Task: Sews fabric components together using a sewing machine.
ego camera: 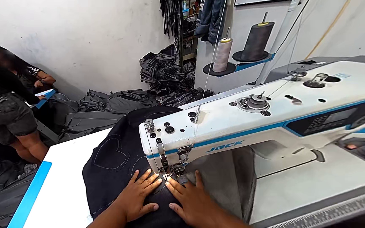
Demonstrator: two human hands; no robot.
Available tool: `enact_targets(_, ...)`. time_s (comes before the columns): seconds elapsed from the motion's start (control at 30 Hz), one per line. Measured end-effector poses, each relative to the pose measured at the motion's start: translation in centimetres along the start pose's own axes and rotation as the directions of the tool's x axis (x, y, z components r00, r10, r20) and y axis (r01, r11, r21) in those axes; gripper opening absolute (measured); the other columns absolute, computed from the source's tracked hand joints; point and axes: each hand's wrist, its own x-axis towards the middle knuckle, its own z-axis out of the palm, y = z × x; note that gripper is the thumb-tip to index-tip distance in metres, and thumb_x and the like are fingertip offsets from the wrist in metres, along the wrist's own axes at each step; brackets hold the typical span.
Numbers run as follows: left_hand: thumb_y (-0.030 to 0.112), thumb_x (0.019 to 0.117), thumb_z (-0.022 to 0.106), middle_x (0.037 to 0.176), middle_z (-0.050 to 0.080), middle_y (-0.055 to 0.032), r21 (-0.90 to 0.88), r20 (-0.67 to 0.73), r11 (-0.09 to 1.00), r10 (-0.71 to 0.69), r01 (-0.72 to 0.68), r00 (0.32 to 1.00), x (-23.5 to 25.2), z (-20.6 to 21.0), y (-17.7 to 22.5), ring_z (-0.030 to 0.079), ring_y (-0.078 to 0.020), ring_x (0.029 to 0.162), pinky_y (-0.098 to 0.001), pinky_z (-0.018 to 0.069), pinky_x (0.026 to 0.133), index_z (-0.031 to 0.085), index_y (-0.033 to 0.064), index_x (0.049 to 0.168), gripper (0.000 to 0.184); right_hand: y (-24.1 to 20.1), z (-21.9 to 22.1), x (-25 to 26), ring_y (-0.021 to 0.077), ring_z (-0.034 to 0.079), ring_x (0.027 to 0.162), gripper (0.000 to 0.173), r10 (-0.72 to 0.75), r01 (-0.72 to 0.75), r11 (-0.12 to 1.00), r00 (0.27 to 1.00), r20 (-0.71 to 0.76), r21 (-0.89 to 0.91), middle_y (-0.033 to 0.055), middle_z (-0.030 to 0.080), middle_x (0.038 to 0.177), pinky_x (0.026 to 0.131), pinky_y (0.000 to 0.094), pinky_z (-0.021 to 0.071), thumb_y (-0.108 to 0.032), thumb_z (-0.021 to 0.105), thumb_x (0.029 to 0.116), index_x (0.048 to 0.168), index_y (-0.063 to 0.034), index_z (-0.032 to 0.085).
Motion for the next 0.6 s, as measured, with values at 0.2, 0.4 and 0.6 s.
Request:
enact_targets(0.2,0.065,0.1015,0.033,0.171,0.023,-0.0071,-0.086,-0.164,0.941,-0.339,0.329,0.926,0.6,2.2,6.0,0.012,-0.0329,0.159,-0.0686,0.0042,0.122,0.03,0.011,0.162,0.081,6.6,-3.8,2.4,0.0394,0.033,0.152,0.057,-0.357,0.367,0.925,0.929,0.101,-0.098,0.0142,0.045,0.159,0.118,0.0734,0.0131,-0.045,0.036,0.11,0.156,-0.012,0.045)
enact_targets(0.4,0.041,0.1109,0.026,0.156,0.048,-0.0115,-0.039,-0.015,0.983,-0.178,0.178,0.984,0.8,-3.3,4.5,0.04,-0.0346,0.146,-0.06,0.0283,0.118,0.057,0.0115,0.146,0.055,0.0,-4.7,0.6,0.0423,0.024,0.154,0.049,-0.01,0.01,1.0,0.993,0.116,0.006,0.0139,0.041,0.162,0.118,0.0773,0.0039,-0.012,0.042,0.1066,0.155,-0.0107,0.044)
enact_targets(0.6,0.034,0.1088,0.029,0.163,0.04,-0.009,-0.054,-0.117,0.987,0.146,-0.154,0.982,0.4,0.6,-1.0,0.024,-0.0321,0.156,-0.0562,0.0106,0.127,0.048,0.0112,0.153,0.053,-1.1,1.8,-1.1,0.0344,0.012,0.159,0.061,-0.005,0.013,0.995,0.997,-0.078,0.097,-0.0008,0.03,0.169,0.114,0.0803,-0.0011,-0.048,0.038,0.108,0.16,-0.0168,0.037)
